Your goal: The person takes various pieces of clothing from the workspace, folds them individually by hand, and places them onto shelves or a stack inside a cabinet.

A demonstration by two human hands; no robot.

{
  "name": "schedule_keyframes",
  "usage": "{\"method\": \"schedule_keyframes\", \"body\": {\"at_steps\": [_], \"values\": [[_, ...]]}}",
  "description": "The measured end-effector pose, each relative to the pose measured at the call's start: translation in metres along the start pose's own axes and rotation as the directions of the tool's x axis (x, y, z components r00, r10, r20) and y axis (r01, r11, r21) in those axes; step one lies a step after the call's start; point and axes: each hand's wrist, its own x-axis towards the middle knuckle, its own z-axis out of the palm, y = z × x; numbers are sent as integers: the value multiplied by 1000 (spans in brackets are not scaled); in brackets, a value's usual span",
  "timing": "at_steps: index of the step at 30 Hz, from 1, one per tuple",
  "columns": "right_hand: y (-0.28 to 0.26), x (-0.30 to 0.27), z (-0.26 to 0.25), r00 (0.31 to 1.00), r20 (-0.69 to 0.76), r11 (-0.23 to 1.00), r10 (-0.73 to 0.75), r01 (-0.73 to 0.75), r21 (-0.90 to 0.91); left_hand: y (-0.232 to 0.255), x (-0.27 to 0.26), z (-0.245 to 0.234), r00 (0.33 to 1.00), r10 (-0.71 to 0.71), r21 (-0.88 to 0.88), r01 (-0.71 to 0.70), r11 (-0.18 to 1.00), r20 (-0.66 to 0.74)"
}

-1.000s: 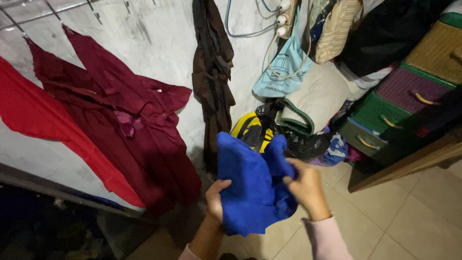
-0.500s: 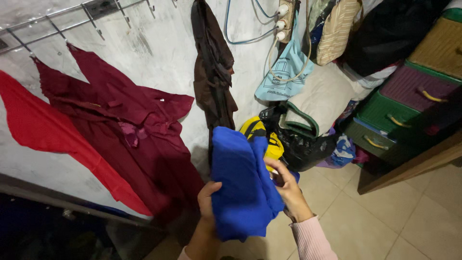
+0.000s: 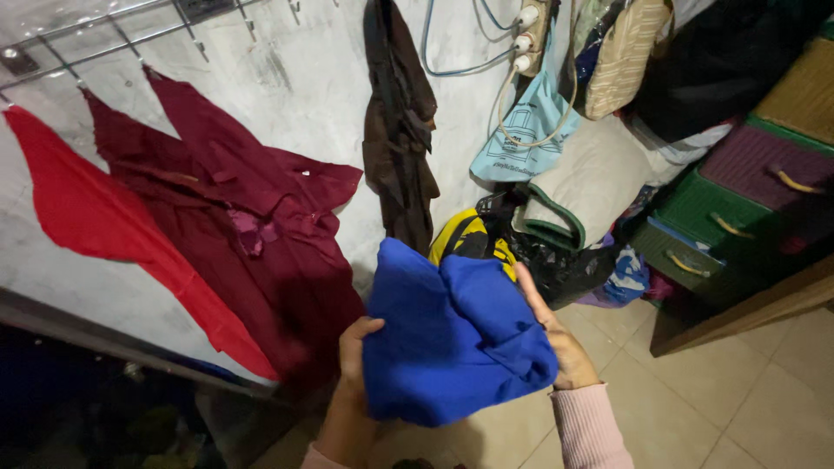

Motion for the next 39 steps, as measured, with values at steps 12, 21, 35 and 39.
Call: {"method": "schedule_keyframes", "body": {"at_steps": [12,21,35,39], "values": [[-5,12,60,984,163,-40,-74,160,-986,-51,36,-20,874,103,321,63,945,-474],[30,12,113,853,487,297,188,424,-856,-101,15,-17,988,146,-196,-154,968,-52],[164,67,-26,735,-146,740,663,-672,-21,-113,-77,-86,934,298,-48,-313,949,-196],[202,93,33,665,-195,664,721,-743,-82,-96,-152,-33,742,613,149,-597,788,-272]]}}
